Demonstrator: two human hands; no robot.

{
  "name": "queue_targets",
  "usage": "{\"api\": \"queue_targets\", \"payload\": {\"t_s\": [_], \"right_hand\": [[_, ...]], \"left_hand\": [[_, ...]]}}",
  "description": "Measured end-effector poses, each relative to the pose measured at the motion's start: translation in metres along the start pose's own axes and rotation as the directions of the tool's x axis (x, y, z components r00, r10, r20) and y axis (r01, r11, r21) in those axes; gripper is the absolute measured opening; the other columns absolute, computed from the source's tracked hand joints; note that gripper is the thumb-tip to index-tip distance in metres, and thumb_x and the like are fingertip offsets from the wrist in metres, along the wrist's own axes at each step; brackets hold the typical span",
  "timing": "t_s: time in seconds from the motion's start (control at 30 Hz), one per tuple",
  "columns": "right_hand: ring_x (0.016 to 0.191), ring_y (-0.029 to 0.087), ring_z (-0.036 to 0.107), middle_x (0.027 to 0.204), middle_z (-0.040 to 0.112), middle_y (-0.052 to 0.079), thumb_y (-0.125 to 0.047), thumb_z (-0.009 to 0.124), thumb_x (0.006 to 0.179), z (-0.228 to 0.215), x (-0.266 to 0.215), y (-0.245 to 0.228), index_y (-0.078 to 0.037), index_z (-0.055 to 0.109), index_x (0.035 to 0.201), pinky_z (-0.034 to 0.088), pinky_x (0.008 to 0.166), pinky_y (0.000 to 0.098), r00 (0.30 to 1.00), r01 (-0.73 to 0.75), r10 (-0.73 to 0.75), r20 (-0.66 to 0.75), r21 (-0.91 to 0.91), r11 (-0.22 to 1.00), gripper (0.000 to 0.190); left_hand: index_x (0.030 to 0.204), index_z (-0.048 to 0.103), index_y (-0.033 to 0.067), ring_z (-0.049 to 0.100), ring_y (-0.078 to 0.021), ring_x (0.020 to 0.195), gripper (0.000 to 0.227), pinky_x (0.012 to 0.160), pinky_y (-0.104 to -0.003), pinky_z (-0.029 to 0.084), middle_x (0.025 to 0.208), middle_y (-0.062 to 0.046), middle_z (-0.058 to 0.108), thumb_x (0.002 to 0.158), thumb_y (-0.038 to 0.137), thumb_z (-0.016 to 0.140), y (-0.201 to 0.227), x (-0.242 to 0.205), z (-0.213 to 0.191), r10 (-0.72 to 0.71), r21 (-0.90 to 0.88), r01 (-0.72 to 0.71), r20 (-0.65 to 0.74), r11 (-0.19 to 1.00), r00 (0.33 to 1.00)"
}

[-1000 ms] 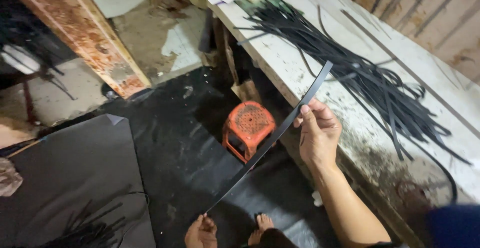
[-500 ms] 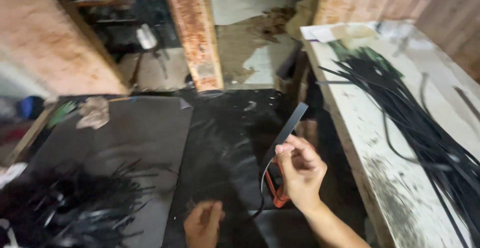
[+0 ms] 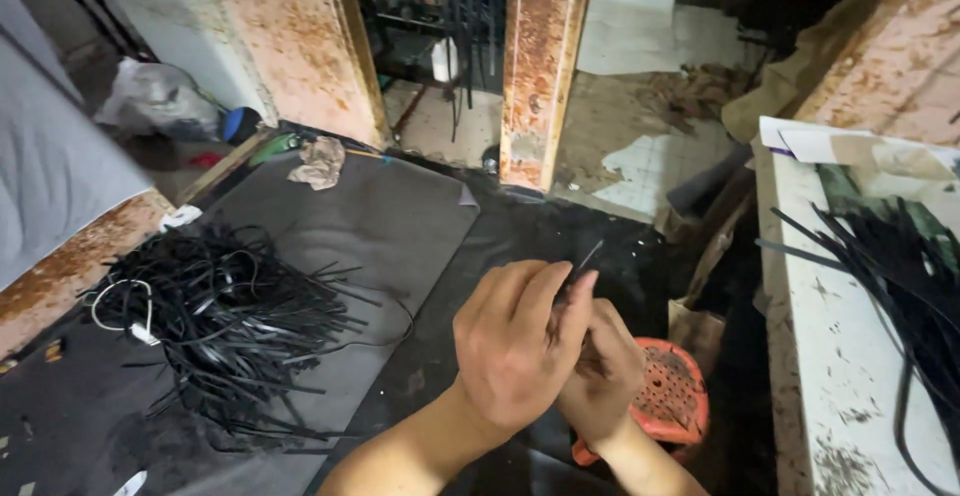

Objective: Applying edge paint to the ends of thin leather straps using a small applicator tool over a makeshift workstation.

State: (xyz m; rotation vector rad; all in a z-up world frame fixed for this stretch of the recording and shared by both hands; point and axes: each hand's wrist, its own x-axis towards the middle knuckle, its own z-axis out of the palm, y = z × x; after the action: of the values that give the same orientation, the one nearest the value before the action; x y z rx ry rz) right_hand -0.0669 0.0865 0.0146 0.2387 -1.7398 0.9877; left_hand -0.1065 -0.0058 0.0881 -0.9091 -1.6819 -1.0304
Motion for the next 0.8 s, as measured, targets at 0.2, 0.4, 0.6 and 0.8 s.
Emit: {"api": "queue_targets", "payload": {"t_s": [0.2, 0.4, 0.6, 0.8], "right_hand": [[0.075, 0.021, 0.058, 0.089, 0.065, 0.013, -0.005, 0.065, 0.096, 0.010, 0.009, 0.002, 0.008, 0.066, 0.112, 0.047, 0.067, 0.0301, 0.989, 0.138, -0.136, 0.054, -0.029, 0.990, 0.021], [0.075, 0.026, 0.062, 0.094, 0.066, 0.017, -0.017, 0.064, 0.097, 0.031, 0.005, -0.002, 0.010, 0.065, 0.113, 0.051, 0.066, 0.0343, 0.964, 0.240, -0.232, 0.131, -0.045, 0.970, 0.031], [0.076, 0.025, 0.065, 0.097, 0.071, 0.016, -0.008, 0.067, 0.094, 0.055, 0.016, -0.062, 0.010, 0.067, 0.113, 0.055, 0.069, 0.0344, 0.929, 0.309, -0.295, 0.223, -0.027, 0.951, 0.026], [0.077, 0.027, 0.069, 0.091, 0.070, 0.020, -0.002, 0.064, 0.095, 0.083, 0.004, -0.116, 0.006, 0.068, 0.098, 0.056, 0.069, 0.0356, 0.953, 0.210, -0.213, 0.213, 0.037, 0.977, 0.010]], "left_hand": [[0.096, 0.072, -0.0001, 0.069, -0.0258, 0.072, 0.014, 0.062, -0.034, 0.057, 0.087, -0.010, 0.069, 0.099, 0.014, 0.071, -0.005, 0.003, -0.008, 0.024, 0.196, -0.018, -0.027, 0.980, 0.999], [0.096, 0.072, -0.0008, 0.065, -0.0242, 0.068, 0.005, 0.059, -0.033, 0.055, 0.084, -0.009, 0.068, 0.095, 0.004, 0.072, -0.019, 0.002, -0.034, 0.025, 0.239, -0.008, -0.070, 0.971, 0.997], [0.096, 0.070, 0.0002, 0.063, -0.0246, 0.066, 0.003, 0.060, -0.034, 0.054, 0.082, -0.008, 0.064, 0.095, 0.003, 0.071, -0.030, -0.001, -0.090, 0.010, 0.250, 0.024, -0.133, 0.968, 0.991], [0.095, 0.070, 0.0023, 0.065, -0.0262, 0.068, 0.004, 0.065, -0.036, 0.055, 0.083, -0.008, 0.066, 0.096, 0.006, 0.070, -0.043, -0.008, -0.165, -0.058, 0.186, 0.083, -0.135, 0.979, 0.989]]}}
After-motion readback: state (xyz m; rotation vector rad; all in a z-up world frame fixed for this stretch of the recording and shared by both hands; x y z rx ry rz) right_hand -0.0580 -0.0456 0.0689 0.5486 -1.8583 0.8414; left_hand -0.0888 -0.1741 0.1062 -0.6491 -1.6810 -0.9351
